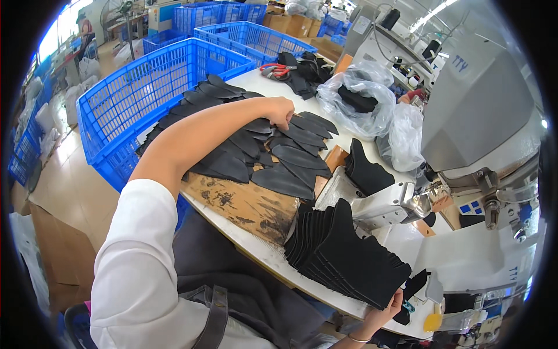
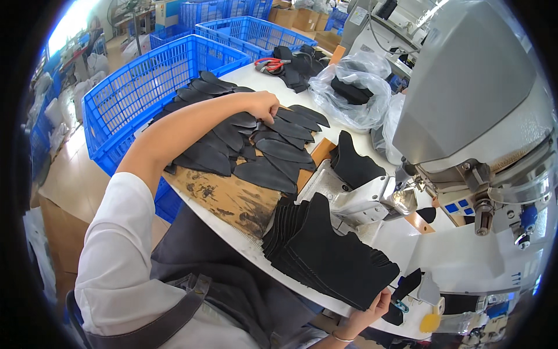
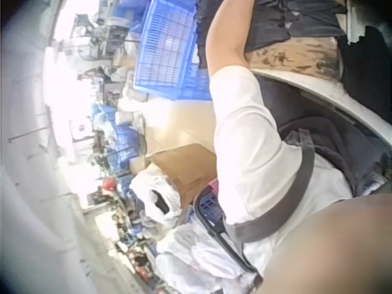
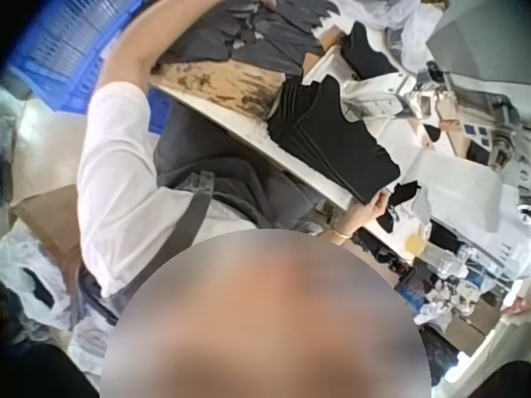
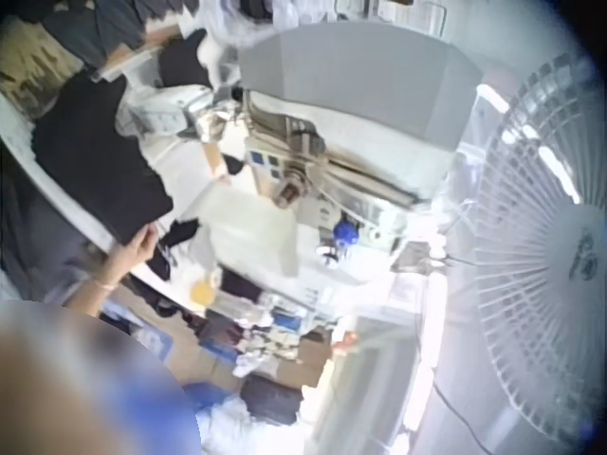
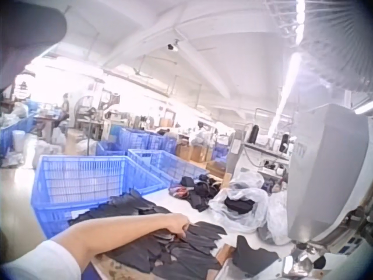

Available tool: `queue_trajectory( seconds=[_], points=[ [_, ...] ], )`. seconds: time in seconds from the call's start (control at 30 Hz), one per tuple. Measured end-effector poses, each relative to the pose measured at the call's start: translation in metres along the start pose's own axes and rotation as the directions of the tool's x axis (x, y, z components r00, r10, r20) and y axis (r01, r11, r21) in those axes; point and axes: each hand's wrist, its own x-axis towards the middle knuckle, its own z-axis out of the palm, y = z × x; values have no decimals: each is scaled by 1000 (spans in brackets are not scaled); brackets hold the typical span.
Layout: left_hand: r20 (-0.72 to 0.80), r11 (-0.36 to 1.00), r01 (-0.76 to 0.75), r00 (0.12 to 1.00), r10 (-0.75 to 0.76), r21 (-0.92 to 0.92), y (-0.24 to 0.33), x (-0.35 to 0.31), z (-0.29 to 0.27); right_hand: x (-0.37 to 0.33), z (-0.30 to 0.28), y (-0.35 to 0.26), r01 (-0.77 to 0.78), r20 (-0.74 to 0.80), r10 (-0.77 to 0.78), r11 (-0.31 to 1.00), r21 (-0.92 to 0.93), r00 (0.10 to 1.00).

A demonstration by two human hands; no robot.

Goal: Organizing and trimming shoe upper components at a manufacturing workbench.

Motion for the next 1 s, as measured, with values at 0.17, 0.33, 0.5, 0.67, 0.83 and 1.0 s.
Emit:
queue_trajectory(
  seconds=[0.17,0.33,0.5,0.67,0.83,1.0],
  points=[
    [53,927,364,931,-360,-92,25,-6,-6,-2,1,-1,20,-4,-20,999,-30,1000],
    [134,906,422,897,-421,25,27,-2,-4,0,-2,2,11,18,-11,1000,16,1000],
    [-42,921,354,935,-352,159,37,-8,-3,1,0,-1,51,19,-51,998,-37,999],
    [-169,900,273,959,-227,339,53,-7,-4,0,-1,0,37,8,-37,999,-24,999],
    [-135,866,202,978,-157,457,66,6,-13,0,-3,1,37,-1,-37,999,-35,999],
    [-192,992,93,979,-74,90,65,31,-21,0,0,-2,56,26,-55,997,-48,998]
  ],
)
